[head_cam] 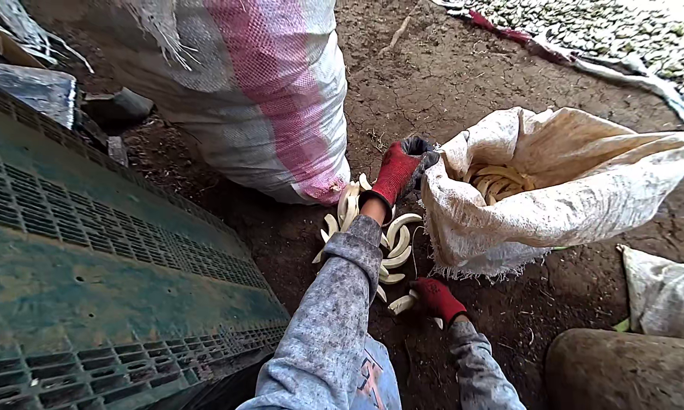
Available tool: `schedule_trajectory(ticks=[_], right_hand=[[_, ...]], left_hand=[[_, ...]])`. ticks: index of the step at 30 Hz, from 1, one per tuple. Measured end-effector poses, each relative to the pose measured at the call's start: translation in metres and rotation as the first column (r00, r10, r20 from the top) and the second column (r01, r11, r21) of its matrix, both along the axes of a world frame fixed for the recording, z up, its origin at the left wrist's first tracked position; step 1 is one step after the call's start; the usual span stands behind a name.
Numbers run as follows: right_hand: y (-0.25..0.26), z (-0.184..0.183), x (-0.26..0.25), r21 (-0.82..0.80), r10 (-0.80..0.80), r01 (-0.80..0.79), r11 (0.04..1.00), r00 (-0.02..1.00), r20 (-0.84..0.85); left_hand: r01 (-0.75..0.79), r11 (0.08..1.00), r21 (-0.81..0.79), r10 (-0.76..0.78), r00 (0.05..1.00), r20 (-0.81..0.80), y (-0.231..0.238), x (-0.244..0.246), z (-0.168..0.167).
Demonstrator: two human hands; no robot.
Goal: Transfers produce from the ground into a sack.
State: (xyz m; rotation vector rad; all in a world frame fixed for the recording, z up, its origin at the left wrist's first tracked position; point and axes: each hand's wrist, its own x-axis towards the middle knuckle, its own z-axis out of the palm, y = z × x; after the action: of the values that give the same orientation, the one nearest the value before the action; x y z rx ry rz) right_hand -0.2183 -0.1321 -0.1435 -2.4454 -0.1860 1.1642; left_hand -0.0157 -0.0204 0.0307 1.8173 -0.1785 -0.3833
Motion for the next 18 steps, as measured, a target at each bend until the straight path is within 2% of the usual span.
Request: schedule_trajectory(ticks=[1, 3, 5, 7, 8, 9, 10, 11, 12, 13, 14, 15, 16, 17, 18], right_hand=[[-0.001, 0.012, 0.005, 0.122, -0.003, 0.007, 0.993, 0.999, -0.035], [-0.004, 0.061, 0.017, 0.385, -0.057, 0.058, 0.921, 0.998, -0.013], [-0.017, 0.125, 0.028, 0.652, -0.166, 0.038, 0.757, 0.977, 0.136], [-0.039, 0.179, 0.036, 0.848, -0.321, -0.053, 0.527, 0.912, 0.256], [-0.054, 0.201, 0.040, 0.889, -0.394, -0.123, 0.441, 0.863, 0.315], [-0.070, 0.217, 0.046, 0.891, -0.477, -0.200, 0.409, 0.785, 0.395], [-0.086, 0.227, 0.052, 0.877, -0.583, -0.225, 0.424, 0.674, 0.454], [-0.102, 0.232, 0.057, 0.870, -0.686, -0.168, 0.464, 0.554, 0.472], [-0.116, 0.236, 0.065, 0.830, -0.746, -0.017, 0.558, 0.428, 0.510], [-0.130, 0.242, 0.076, 0.666, -0.704, 0.246, 0.704, 0.361, 0.611], [-0.145, 0.246, 0.092, 0.420, -0.616, 0.468, 0.778, 0.430, 0.660], [-0.160, 0.248, 0.108, 0.132, -0.511, 0.558, 0.819, 0.605, 0.611], [-0.170, 0.246, 0.122, -0.113, -0.436, 0.540, 0.834, 0.770, 0.466], [-0.177, 0.241, 0.135, -0.221, -0.416, 0.480, 0.849, 0.865, 0.282], [-0.181, 0.235, 0.144, -0.220, -0.433, 0.443, 0.869, 0.896, 0.093]], left_hand=[[0.010, 1.000, 0.004, -0.010, 1.000, -0.019, 0.003, 0.001, -0.001], [0.015, 1.000, -0.011, -0.015, 0.997, -0.077, 0.007, 0.002, -0.005], [0.008, 1.000, -0.024, -0.011, 0.992, -0.124, 0.009, 0.003, -0.007], [0.014, 1.000, -0.017, -0.017, 0.989, -0.144, 0.010, 0.002, -0.004], [0.024, 1.000, -0.015, -0.026, 0.989, -0.149, 0.010, 0.000, -0.001], [0.034, 0.999, -0.019, -0.037, 0.988, -0.151, 0.009, -0.002, 0.000], [0.044, 0.999, -0.026, -0.048, 0.986, -0.157, 0.009, -0.003, 0.001], [0.056, 0.998, -0.030, -0.060, 0.985, -0.160, 0.009, -0.005, 0.002], [0.061, 0.998, -0.034, -0.066, 0.985, -0.162, 0.009, -0.006, 0.002], [0.048, 0.998, -0.046, -0.055, 0.985, -0.161, 0.008, -0.007, 0.003], [0.026, 0.997, -0.068, -0.037, 0.986, -0.163, 0.006, -0.009, 0.004], [0.001, 0.995, -0.096, -0.017, 0.986, -0.165, 0.005, -0.009, 0.006], [-0.025, 0.991, -0.128, 0.006, 0.989, -0.150, 0.004, -0.010, 0.009], [-0.052, 0.987, -0.153, 0.031, 0.990, -0.134, 0.002, -0.010, 0.012], [-0.074, 0.982, -0.172, 0.053, 0.991, -0.124, 0.000, -0.010, 0.016]])
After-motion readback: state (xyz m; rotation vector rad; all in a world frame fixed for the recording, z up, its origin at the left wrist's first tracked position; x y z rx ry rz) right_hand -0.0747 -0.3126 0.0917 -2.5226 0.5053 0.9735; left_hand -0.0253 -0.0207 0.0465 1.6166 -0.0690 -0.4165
